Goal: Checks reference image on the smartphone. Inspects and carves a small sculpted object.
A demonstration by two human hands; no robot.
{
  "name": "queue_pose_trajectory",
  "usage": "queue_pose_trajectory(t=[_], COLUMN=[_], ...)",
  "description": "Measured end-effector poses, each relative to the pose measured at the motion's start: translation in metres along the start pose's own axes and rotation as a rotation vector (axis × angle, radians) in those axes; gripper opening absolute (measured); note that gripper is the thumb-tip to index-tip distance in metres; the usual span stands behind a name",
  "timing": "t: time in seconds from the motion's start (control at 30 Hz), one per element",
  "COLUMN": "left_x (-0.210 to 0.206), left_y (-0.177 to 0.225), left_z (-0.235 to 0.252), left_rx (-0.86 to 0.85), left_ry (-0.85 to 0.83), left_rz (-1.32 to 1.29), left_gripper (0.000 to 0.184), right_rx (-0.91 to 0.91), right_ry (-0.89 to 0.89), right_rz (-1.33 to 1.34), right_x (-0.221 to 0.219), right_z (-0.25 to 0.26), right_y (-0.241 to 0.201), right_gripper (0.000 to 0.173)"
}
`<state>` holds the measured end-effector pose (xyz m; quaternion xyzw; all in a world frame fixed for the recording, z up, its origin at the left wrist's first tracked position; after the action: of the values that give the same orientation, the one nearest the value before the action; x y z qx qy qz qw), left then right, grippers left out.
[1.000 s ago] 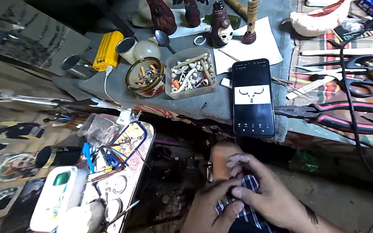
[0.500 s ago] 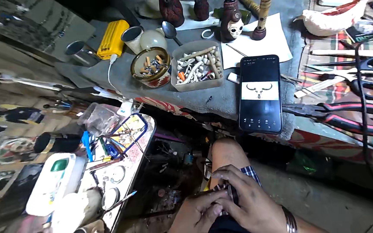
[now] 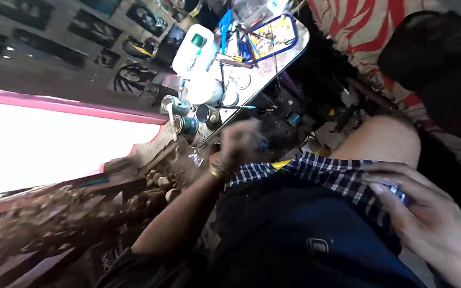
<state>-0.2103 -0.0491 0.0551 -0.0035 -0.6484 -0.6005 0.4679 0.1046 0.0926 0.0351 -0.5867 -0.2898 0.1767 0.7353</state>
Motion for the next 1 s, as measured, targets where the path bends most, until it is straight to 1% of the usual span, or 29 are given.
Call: queue_pose_trajectory(t=[0.03, 0.07, 0.1, 0.13, 0.17, 0.2, 0.23, 0.27, 0.3, 0.37, 0.5, 0.53, 0.6, 0.63, 0.67, 0.77, 0.83, 0.9, 1.0], left_x=[0.039, 0.075, 0.102, 0.12, 0.128, 0.129, 0.127, 0.123, 0.121, 0.118, 0.108, 0.104, 0.095, 0.093, 0.092, 0.093, 0.094, 0.095, 0.099], left_y=[-0.023, -0.044, -0.066, -0.085, -0.1, -0.112, -0.122, -0.132, -0.14, -0.148, -0.142, -0.145, -0.157, -0.165, -0.172, -0.178, -0.179, -0.18, -0.182], left_z=[0.017, 0.031, 0.036, 0.036, 0.037, 0.037, 0.036, 0.035, 0.036, 0.041, 0.039, 0.036, 0.031, 0.027, 0.023, 0.018, 0.016, 0.017, 0.022], left_rx=[0.008, 0.018, 0.083, 0.188, 0.286, 0.37, 0.436, 0.451, 0.421, 0.284, 0.119, 0.102, 0.112, 0.125, 0.126, 0.138, 0.164, 0.207, 0.224], left_ry=[0.124, 0.2, 0.23, 0.218, 0.158, 0.064, -0.042, -0.133, -0.19, -0.239, -0.356, -0.399, -0.45, -0.457, -0.444, -0.324, -0.229, -0.148, -0.052], left_rz=[0.131, 0.279, 0.414, 0.52, 0.604, 0.665, 0.716, 0.761, 0.797, 0.863, 0.818, 0.82, 0.858, 0.883, 0.9, 0.875, 0.811, 0.771, 0.73], left_gripper=[0.037, 0.043, 0.047, 0.051, 0.054, 0.056, 0.057, 0.058, 0.058, 0.059, 0.053, 0.056, 0.082, 0.094, 0.102, 0.11, 0.106, 0.098, 0.085], right_rx=[-0.021, -0.04, -0.051, -0.056, -0.055, -0.064, -0.08, -0.091, -0.096, -0.098, -0.089, -0.087, -0.082, -0.083, -0.082, -0.081, -0.089, -0.085, -0.071], right_ry=[0.017, 0.034, 0.045, 0.052, 0.061, 0.067, 0.069, 0.072, 0.073, 0.08, 0.069, 0.065, 0.063, 0.063, 0.063, 0.063, 0.052, 0.041, 0.027], right_rz=[0.03, 0.066, 0.096, 0.112, 0.113, 0.106, 0.097, 0.097, 0.093, 0.091, 0.083, 0.077, 0.07, 0.068, 0.064, 0.055, 0.053, 0.051, 0.056], right_x=[0.005, 0.01, 0.016, 0.022, 0.026, 0.029, 0.031, 0.032, 0.033, 0.031, 0.027, 0.026, 0.025, 0.024, 0.024, 0.023, 0.022, 0.019, 0.016], right_z=[-0.003, -0.007, -0.011, -0.013, -0.013, -0.014, -0.015, -0.015, -0.015, -0.016, -0.019, -0.02, -0.021, -0.022, -0.022, -0.023, -0.024, -0.023, -0.022], right_y=[0.005, 0.009, 0.012, 0.014, 0.014, 0.015, 0.017, 0.018, 0.019, 0.017, 0.011, 0.009, 0.006, 0.005, 0.004, 0.002, 0.001, 0.0, -0.003], right_gripper=[0.018, 0.018, 0.02, 0.023, 0.028, 0.03, 0.028, 0.021, 0.015, 0.007, 0.007, 0.007, 0.007, 0.007, 0.008, 0.008, 0.008, 0.009, 0.009])
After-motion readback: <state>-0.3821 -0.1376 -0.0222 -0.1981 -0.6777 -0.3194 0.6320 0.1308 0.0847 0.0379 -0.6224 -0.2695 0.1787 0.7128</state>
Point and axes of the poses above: each hand's wrist, its own z-axis towards the middle knuckle, its own x-axis out of the back of the hand, y = z × x, the point moved 8 cm from there along z, towards the middle knuckle, and after that the axes turned 7 degrees about y, right-handed, at the moved point
